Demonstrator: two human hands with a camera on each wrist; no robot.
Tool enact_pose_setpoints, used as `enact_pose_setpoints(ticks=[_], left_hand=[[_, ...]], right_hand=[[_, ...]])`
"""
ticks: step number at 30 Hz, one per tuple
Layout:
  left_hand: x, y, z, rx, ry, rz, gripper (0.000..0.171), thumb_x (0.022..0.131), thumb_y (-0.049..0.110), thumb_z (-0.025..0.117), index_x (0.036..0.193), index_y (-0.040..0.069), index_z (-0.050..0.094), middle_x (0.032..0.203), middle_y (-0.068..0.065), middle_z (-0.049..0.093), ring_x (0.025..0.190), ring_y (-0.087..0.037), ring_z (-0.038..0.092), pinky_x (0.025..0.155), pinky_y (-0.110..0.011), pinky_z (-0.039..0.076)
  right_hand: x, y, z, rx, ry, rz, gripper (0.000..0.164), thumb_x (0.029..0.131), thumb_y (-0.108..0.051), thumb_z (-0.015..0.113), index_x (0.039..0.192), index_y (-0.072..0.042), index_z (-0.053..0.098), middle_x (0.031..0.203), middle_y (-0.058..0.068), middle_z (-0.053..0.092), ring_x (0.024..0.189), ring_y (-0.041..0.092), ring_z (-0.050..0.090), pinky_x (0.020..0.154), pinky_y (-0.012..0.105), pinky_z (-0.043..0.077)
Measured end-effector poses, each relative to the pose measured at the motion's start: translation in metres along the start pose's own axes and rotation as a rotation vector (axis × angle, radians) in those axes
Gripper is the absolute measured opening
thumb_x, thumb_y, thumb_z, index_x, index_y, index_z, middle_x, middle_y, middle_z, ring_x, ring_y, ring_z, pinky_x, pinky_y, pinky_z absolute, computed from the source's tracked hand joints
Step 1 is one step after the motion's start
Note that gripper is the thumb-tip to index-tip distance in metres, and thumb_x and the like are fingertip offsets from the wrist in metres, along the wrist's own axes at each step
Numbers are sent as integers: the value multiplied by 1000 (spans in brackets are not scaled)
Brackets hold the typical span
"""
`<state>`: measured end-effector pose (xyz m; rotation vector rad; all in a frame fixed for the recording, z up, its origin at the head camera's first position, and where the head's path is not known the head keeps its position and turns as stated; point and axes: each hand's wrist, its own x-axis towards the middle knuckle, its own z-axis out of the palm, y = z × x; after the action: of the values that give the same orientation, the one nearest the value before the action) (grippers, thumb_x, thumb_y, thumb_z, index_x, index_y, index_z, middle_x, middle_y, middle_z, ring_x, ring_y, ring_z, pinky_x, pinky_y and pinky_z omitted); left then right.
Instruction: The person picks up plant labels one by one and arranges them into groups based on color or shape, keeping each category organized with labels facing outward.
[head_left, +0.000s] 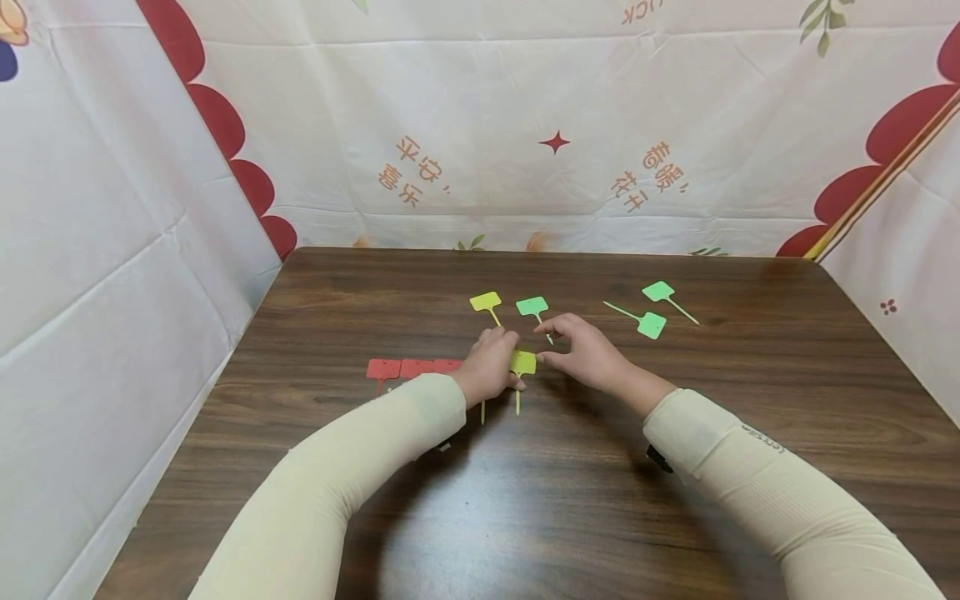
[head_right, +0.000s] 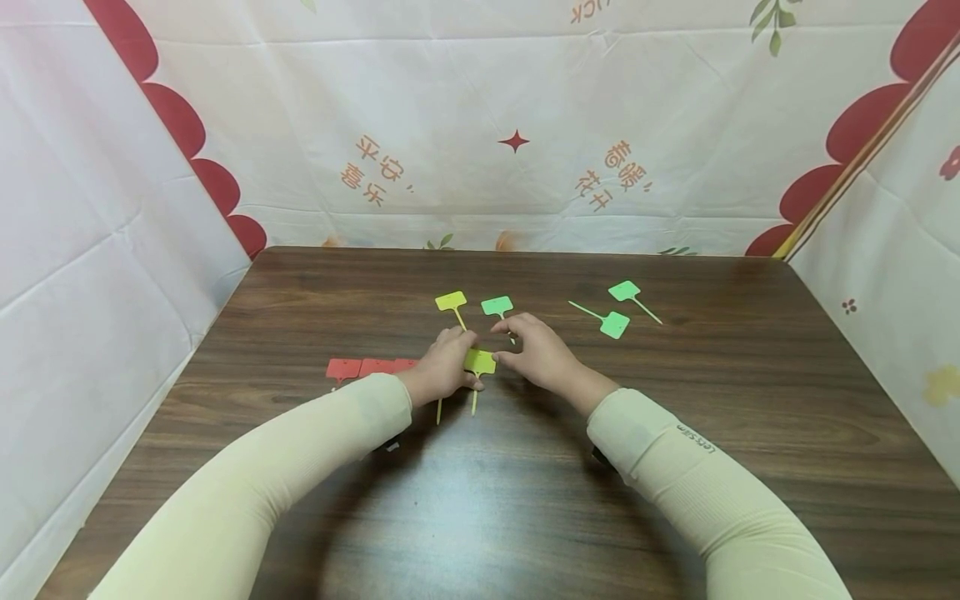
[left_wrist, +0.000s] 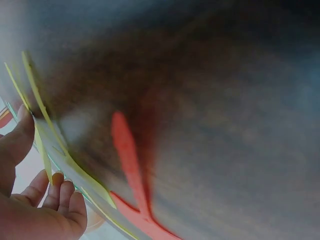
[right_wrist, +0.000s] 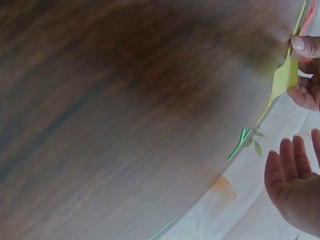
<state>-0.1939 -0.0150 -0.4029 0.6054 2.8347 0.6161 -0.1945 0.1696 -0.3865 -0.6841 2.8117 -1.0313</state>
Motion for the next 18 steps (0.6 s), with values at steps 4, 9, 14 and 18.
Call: enact_pose_setpoints(ticks=[4,9,14,18], left_hand=[[-2,-1,0,-24,-8,-11,55,75,28,83,116,2,56,106,-7,51,101,-23,44,91,-35,40],[-3,-4,-1,-27,-9,-12,53,75,32,83,112,3,58,106,-8,50,104,-24,44,92,-35,40],[-3,-8,1,-10,-5,-1,53,74,35,83,110,2,61,106,-8,52,104,-25,45,92,-35,41],[-3,-9,1,-2,-12,9,53,75,36,83,109,2,63,107,-9,52,104,-25,45,90,-35,41]], right_hand=[[0,0,0,0,0,-4,39,87,-11,72,122,1,60,123,18,57,111,37,53,95,51,42],[0,1,2,2,6,-9,39,86,-11,73,121,1,61,121,18,58,111,37,53,95,51,42],[2,2,4,8,-2,-12,40,86,-11,73,121,1,61,122,18,58,112,37,53,95,50,42],[2,2,4,9,-5,-9,39,86,-11,73,121,0,61,121,17,58,111,36,53,95,50,42]])
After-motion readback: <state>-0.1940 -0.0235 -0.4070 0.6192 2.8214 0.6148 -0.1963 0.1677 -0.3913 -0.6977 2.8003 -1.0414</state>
